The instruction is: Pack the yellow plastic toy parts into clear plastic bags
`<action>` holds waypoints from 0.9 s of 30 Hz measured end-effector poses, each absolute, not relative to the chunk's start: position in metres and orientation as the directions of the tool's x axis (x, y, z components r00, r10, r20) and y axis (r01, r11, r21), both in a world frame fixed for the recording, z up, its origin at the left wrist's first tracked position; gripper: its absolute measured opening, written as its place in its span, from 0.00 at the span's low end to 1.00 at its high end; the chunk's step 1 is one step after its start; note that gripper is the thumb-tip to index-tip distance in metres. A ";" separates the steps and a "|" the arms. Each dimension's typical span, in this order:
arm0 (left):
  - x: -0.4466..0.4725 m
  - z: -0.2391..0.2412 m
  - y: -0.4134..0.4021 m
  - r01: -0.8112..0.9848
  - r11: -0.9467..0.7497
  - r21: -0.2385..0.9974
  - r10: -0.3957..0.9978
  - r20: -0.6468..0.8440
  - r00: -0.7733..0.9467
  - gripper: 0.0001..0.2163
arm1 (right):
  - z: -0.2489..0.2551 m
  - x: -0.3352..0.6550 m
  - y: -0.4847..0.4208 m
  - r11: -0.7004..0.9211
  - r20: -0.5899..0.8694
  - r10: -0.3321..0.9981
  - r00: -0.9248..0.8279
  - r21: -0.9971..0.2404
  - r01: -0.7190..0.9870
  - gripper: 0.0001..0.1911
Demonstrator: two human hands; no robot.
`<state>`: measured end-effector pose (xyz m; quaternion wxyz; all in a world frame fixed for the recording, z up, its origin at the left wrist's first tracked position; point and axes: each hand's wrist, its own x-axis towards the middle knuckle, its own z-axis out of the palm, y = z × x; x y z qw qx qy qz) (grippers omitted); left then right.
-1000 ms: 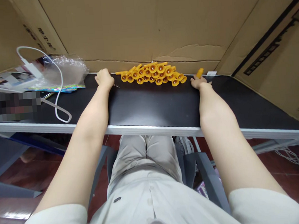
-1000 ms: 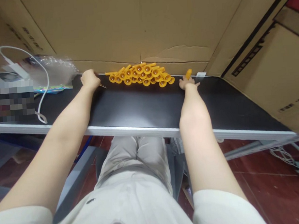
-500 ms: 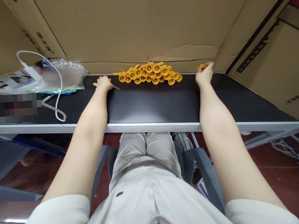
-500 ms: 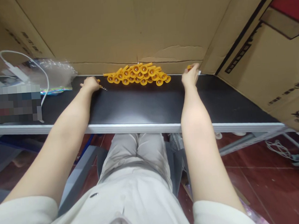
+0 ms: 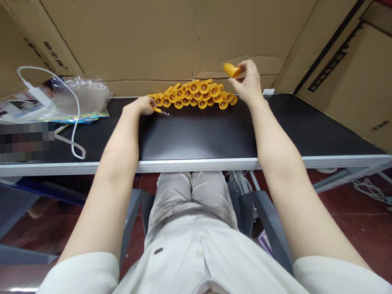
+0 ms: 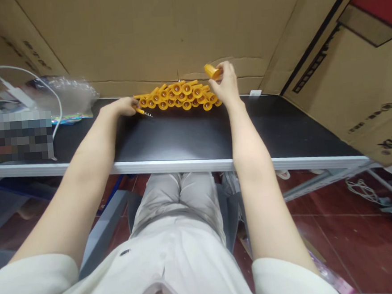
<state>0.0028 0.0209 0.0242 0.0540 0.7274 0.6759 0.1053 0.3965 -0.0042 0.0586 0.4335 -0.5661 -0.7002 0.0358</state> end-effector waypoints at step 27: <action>0.050 0.047 -0.007 0.949 -0.220 0.224 0.961 0.217 0.172 0.21 | 0.037 0.332 -0.010 0.440 0.336 0.897 -0.286 -0.722 0.533 0.21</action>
